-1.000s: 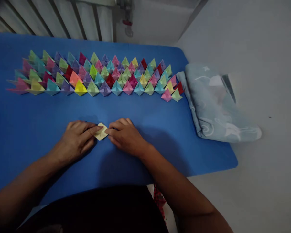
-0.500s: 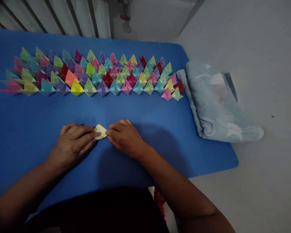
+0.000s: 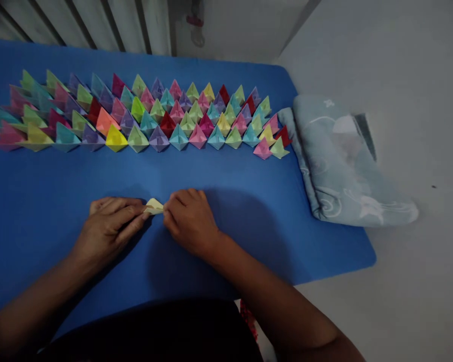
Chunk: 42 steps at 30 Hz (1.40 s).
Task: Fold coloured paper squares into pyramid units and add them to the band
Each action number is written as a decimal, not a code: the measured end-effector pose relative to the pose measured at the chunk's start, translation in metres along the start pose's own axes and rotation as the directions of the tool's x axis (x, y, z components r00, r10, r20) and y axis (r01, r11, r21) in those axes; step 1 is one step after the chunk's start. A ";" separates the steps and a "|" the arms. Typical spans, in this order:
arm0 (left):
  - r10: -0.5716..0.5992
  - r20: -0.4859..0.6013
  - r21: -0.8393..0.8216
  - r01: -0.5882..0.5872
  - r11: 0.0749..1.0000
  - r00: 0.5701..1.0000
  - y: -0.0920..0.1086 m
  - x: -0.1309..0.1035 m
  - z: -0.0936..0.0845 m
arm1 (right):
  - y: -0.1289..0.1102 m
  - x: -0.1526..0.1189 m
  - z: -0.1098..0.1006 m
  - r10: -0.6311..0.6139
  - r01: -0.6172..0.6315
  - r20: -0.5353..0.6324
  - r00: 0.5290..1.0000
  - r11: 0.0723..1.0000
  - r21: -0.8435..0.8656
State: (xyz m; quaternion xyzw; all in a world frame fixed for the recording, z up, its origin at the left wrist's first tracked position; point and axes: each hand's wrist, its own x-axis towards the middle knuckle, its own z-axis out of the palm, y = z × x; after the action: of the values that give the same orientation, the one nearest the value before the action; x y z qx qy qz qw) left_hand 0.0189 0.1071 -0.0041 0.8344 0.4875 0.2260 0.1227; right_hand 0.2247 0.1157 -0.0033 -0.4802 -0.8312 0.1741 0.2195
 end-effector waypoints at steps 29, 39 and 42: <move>-0.086 0.006 0.033 0.086 0.996 0.996 -0.001 0.007 0.000 | -0.007 0.008 0.005 0.139 -0.139 -0.010 0.990 0.990 -0.028; -0.087 0.014 0.038 0.087 0.995 0.996 -0.002 0.007 0.000 | -0.009 0.011 0.002 0.167 -0.163 0.044 0.985 0.984 -0.073; -0.093 0.009 0.046 0.092 0.995 0.996 -0.001 0.007 0.000 | -0.011 0.012 0.001 0.174 -0.168 0.060 0.983 0.981 -0.094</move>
State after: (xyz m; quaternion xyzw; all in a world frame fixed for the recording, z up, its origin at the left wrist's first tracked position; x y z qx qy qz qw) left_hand 0.0209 0.1142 -0.0029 0.8147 0.5299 0.2045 0.1168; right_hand 0.2104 0.1209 0.0038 -0.5528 -0.8008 0.1714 0.1541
